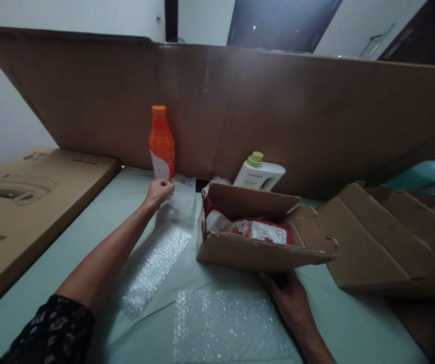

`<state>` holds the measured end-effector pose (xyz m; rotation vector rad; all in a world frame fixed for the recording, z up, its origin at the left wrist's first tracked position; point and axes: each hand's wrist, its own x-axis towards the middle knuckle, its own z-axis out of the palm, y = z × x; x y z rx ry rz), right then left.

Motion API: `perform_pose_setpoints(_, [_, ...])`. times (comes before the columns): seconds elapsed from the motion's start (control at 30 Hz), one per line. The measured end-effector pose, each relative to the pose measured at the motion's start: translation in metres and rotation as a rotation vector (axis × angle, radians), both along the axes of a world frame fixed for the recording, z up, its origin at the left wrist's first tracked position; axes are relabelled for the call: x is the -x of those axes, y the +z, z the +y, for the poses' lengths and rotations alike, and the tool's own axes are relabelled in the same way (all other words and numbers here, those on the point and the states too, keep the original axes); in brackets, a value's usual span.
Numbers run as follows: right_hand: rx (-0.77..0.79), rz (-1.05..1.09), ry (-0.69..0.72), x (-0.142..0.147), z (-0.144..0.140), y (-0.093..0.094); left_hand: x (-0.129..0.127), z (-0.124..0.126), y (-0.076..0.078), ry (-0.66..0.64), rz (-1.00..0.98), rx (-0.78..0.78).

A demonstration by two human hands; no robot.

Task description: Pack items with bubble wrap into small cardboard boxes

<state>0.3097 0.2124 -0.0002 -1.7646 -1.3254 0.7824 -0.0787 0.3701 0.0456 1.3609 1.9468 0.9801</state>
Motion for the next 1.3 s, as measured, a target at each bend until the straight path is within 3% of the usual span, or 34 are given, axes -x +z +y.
perform_pose_setpoints(0.13, [-0.010, -0.009, 0.003, -0.004, 0.000, -0.012, -0.005, 0.010, 0.009, 0.000, 0.052, -0.014])
perform_pose_setpoints(0.27, [0.015, -0.027, 0.002, -0.010, 0.001, -0.018, -0.012, -0.012, 0.011, -0.020, 0.233, -0.102])
perform_pose_setpoints(0.43, [0.042, -0.049, -0.009, -0.010, 0.001, -0.018, -0.047, -0.040, -0.006, -0.277, 0.347, -0.076])
perform_pose_setpoints(0.53, [0.029, -0.020, -0.027, -0.006, 0.001, -0.015, -0.063, -0.035, -0.017, -0.336, 0.346, 0.001])
perform_pose_setpoints(0.63, [0.018, -0.013, -0.022, -0.004, 0.000, -0.009, -0.058, -0.015, -0.017, -0.297, 0.302, 0.069])
perform_pose_setpoints(0.8, [0.010, -0.024, -0.005, -0.002, -0.002, -0.002, -0.049, 0.030, 0.013, -0.171, 0.105, 0.072])
perform_pose_setpoints(0.9, [0.009, -0.017, 0.002, -0.003, -0.002, 0.000, -0.073, 0.058, 0.037, -0.149, -0.041, 0.014])
perform_pose_setpoints(1.03, [0.022, -0.009, 0.006, -0.003, -0.003, 0.000, -0.107, 0.078, 0.056, -0.237, -0.228, -0.034])
perform_pose_setpoints(1.13, [0.008, -0.007, 0.020, -0.002, -0.003, -0.002, -0.104, 0.056, 0.056, -0.299, -0.317, -0.086])
perform_pose_setpoints(1.3, [-0.044, -0.031, 0.034, 0.001, -0.005, -0.001, -0.078, -0.057, 0.024, -0.400, -0.360, -0.172])
